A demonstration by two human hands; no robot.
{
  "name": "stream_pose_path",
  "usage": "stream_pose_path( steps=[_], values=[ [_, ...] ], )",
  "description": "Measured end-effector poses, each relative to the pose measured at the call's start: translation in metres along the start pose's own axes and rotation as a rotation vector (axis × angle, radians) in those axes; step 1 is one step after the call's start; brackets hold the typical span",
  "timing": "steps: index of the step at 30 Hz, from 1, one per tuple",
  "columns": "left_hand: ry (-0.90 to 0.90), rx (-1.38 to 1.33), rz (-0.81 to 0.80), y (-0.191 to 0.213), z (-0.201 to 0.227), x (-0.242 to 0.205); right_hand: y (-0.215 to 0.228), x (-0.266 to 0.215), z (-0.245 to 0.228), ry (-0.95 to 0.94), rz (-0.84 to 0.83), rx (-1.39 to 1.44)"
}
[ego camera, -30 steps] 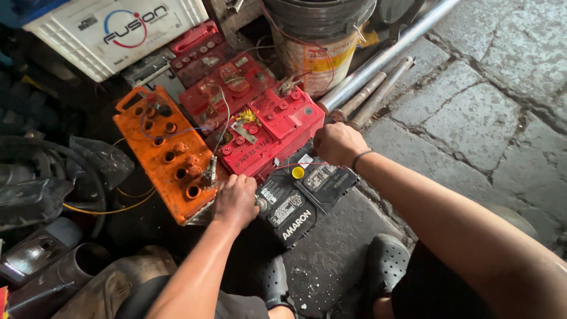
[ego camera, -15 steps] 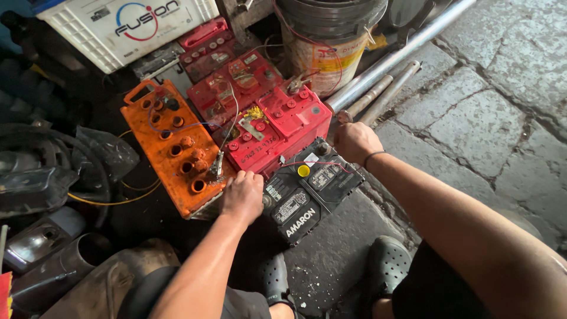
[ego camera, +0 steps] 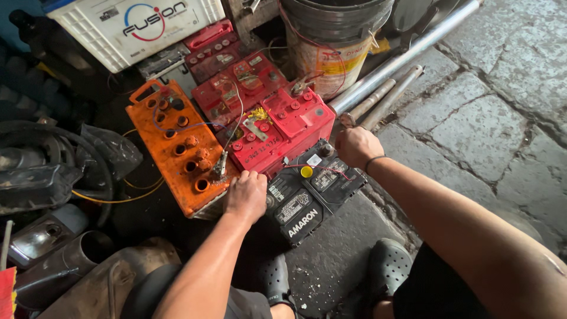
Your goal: The person disassembles a small black electrical component using a screwdriver, then uses pliers to strip wires on a cylindrical motor. They connect the motor to a battery to test it, then reassemble the component.
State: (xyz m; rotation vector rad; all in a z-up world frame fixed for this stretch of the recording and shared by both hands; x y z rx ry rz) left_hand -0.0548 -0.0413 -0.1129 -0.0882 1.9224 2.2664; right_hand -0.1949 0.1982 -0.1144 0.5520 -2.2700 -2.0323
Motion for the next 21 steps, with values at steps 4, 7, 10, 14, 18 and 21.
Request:
stream_pose_path(
  steps=[4,7,10,14,18,21],
  values=[
    [-0.009,-0.011,0.024,0.0,-0.001,-0.001,-0.002,0.007,0.008,-0.087,0.03,0.018],
    [-0.052,-0.041,0.103,-0.001,-0.002,-0.001,-0.015,0.017,0.011,-0.026,0.097,-0.017],
    [-0.083,-0.052,0.175,-0.007,-0.006,-0.002,-0.032,0.022,0.001,0.194,0.067,-0.218],
    [-0.048,-0.039,0.121,-0.026,-0.019,0.002,0.0,0.006,-0.02,0.194,0.118,-0.139],
    [-0.065,-0.013,0.127,-0.068,-0.058,0.03,0.053,-0.01,-0.039,0.176,0.206,0.099],
    [-0.329,-0.039,0.814,-0.06,-0.075,0.074,0.083,-0.018,-0.044,0.155,0.27,0.253]
  ],
)
Point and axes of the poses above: each hand's wrist, its own x-axis towards the middle knuckle, its own y-axis out of the back of the hand, z = x × y, the point moved 7 cm from there along x, towards the middle knuckle, and after that the axes turned 12 degrees about -x, right-handed, at the moved point
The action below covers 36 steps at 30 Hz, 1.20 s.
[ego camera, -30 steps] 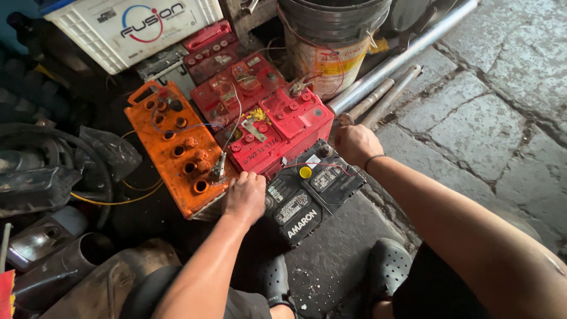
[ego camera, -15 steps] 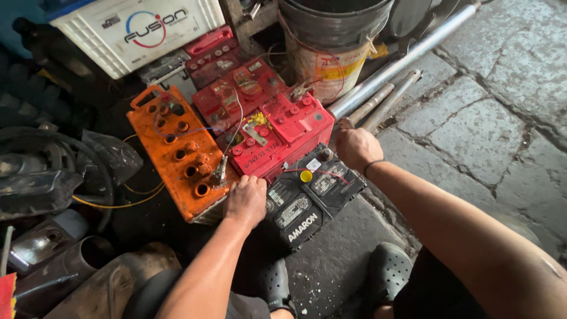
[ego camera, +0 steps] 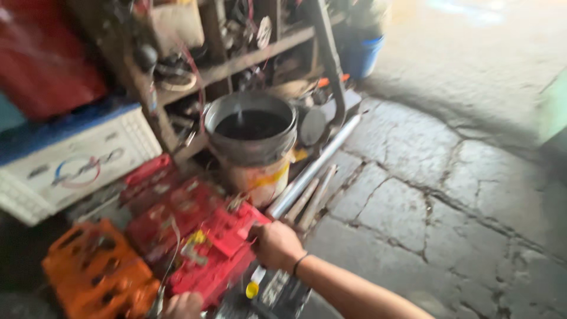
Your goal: The person disassembles a small black electrical component using a screwdriver, then uses pliers to strip wires on a cylindrical motor. They connect the motor to a battery to test it, then reassemble the component.
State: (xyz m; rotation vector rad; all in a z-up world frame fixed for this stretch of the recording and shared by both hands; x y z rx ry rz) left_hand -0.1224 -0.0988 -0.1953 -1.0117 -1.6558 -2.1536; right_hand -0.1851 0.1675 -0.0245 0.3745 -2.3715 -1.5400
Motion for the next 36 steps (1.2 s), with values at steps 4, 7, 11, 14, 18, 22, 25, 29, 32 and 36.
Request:
stream_pose_path(
  steps=[4,7,11,14,18,22,25,29,32,36],
  values=[
    [0.023,-0.091,0.405,0.02,-0.044,0.031,0.043,0.0,-0.008,0.01,0.165,0.418],
    [0.224,-0.362,0.052,0.048,-0.05,0.045,0.061,0.003,-0.012,0.003,0.11,0.842],
    [0.967,-1.163,-0.012,0.088,-0.005,0.077,0.077,-0.006,-0.015,-0.066,0.005,1.212],
    [1.104,-1.326,-0.004,0.124,0.04,0.104,0.073,-0.017,-0.024,-0.139,-0.162,1.352],
    [1.2,-1.629,-0.017,0.145,0.092,0.118,0.052,-0.034,-0.034,-0.34,-0.326,1.255],
    [1.151,-1.75,-0.108,0.146,0.113,0.129,0.03,-0.045,-0.056,-0.272,-0.483,1.44],
    [1.192,-1.733,-0.026,0.147,0.111,0.128,0.025,-0.05,-0.068,-0.193,-0.605,1.563],
    [1.328,-1.849,0.058,0.157,0.111,0.125,0.033,-0.049,-0.074,-0.118,-0.581,1.4],
    [1.358,-2.002,0.051,0.162,0.123,0.128,0.039,-0.05,-0.078,-0.058,-0.544,1.322],
    [1.268,-2.029,0.008,0.174,0.128,0.133,0.047,-0.05,-0.081,0.045,-0.537,1.342]
  ],
)
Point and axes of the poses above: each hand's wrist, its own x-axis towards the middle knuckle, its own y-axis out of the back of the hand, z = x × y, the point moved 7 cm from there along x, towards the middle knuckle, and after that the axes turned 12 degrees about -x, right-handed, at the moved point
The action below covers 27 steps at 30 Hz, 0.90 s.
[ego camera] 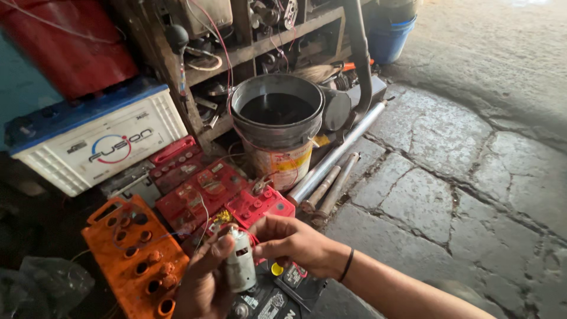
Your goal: The person disassembles a small black electrical component using a screwdriver, then uses pliers to strip wires on a cylindrical motor. They connect the motor to a battery to test it, then reassemble the component.
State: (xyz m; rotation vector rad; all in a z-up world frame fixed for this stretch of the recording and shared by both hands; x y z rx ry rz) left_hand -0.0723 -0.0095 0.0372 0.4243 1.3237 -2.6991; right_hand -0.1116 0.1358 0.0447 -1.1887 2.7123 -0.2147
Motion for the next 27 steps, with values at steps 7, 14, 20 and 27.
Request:
stream_pose_path(
  steps=[7,14,20,27],
  values=[
    [-0.019,-0.047,-0.189,-0.01,0.002,-0.006,0.007,-0.003,0.003,-0.106,0.031,-0.032],
    [0.001,-0.042,-0.146,-0.01,-0.001,-0.007,0.022,-0.015,-0.012,0.027,0.024,-0.113],
    [-0.003,0.079,-0.214,-0.012,-0.003,-0.01,0.028,-0.026,-0.043,0.17,0.107,-0.407],
    [0.11,0.253,-0.217,-0.026,-0.015,-0.018,0.034,-0.03,-0.061,0.279,0.287,-0.719]
  ],
)
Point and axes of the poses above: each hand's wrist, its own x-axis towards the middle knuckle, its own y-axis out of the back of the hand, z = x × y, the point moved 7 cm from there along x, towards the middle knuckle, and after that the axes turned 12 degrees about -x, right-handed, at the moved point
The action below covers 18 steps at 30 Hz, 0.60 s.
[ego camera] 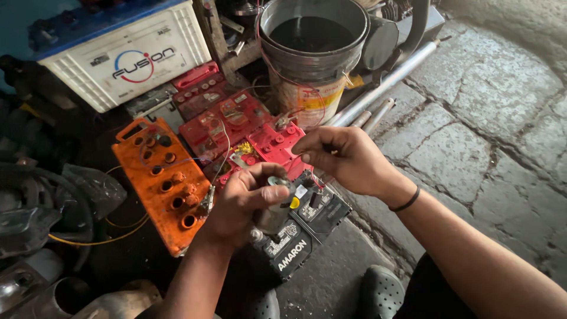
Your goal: The person disassembles a small black electrical component using a screwdriver, then uses pliers to strip wires on a cylindrical motor. They connect the motor to a battery to test it, then reassemble the component.
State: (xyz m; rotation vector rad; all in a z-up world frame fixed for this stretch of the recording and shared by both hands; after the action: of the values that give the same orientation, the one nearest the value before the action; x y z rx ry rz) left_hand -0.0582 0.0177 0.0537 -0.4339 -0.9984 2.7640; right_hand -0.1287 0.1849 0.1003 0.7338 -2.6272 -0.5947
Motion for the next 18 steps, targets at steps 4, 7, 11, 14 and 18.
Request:
stream_pose_path(
  steps=[4,7,11,14,18],
  values=[
    [0.065,0.108,-0.067,-0.007,-0.006,-0.002,0.0,-0.003,0.0,-0.029,-0.01,-0.05],
    [0.024,0.045,-0.038,-0.005,-0.004,0.001,0.001,-0.002,0.007,-0.12,-0.003,0.018],
    [-0.08,-0.01,0.062,0.004,0.003,0.006,0.001,0.0,0.006,-0.045,0.036,0.045],
    [-0.099,-0.061,0.028,0.007,0.004,0.005,0.003,-0.001,0.008,-0.048,0.064,0.086],
    [-0.112,-0.081,0.015,0.009,0.004,0.003,0.003,-0.001,0.013,-0.145,0.057,0.194]
  ],
)
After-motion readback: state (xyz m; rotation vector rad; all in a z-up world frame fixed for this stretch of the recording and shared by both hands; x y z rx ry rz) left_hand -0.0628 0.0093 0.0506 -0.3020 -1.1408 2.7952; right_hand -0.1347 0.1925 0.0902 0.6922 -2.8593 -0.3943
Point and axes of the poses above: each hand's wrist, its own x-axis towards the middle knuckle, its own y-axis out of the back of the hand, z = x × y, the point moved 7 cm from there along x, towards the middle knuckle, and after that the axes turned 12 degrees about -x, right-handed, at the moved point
